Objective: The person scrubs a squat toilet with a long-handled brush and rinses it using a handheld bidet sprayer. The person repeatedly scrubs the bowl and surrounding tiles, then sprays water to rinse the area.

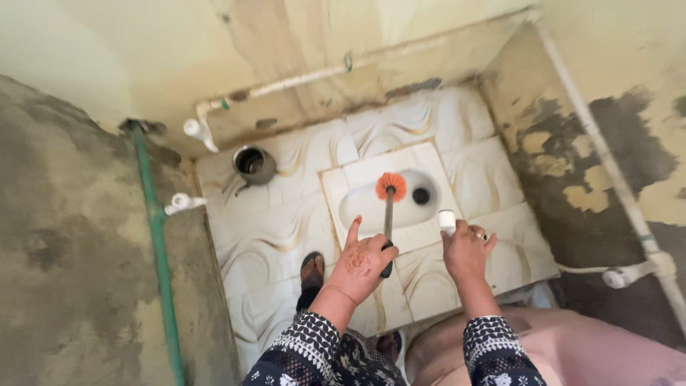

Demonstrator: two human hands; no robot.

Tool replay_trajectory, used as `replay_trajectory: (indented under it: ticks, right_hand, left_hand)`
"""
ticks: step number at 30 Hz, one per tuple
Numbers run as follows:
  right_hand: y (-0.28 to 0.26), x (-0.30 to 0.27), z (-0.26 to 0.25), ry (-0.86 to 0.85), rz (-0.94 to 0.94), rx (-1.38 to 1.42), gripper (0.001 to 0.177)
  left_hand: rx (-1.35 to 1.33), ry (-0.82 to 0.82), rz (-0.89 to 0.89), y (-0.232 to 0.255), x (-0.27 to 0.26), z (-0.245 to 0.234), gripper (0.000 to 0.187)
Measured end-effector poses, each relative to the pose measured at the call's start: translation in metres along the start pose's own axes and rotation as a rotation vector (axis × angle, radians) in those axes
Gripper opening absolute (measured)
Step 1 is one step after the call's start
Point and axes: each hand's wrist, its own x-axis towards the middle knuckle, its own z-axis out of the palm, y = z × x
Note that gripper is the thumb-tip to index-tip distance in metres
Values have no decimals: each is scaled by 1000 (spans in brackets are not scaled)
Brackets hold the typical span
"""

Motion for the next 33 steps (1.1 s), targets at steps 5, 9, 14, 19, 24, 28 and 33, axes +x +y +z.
replay_trajectory:
  ticks: [5,9,14,19,24,28,33]
  right_hand:
    - [7,-12,-45,-7,-20,18,51]
    - [19,-24,-67,16,-5,86,52]
    - [33,-28,-73,97,3,136,55]
    - [38,-17,-73,148,22,171,53]
    - [22,-4,-89,210,17,198,53]
    - [4,-5,-113,198,105,194,48]
    - [7,4,-129,305,155,205,50]
  left_hand:
    - [28,-33,1,35,10,-31,23]
    - [-32,-10,-4,62,8,-52,29]
    - [2,-33,2,79,12,-69,31]
    - [-24,-64,38,68,27,-85,30]
    - [9,-144,68,50,54,-113,26]
    - [23,-170,133,38,75,-143,34]
    - [46,-158,182,29,102,-175,23]
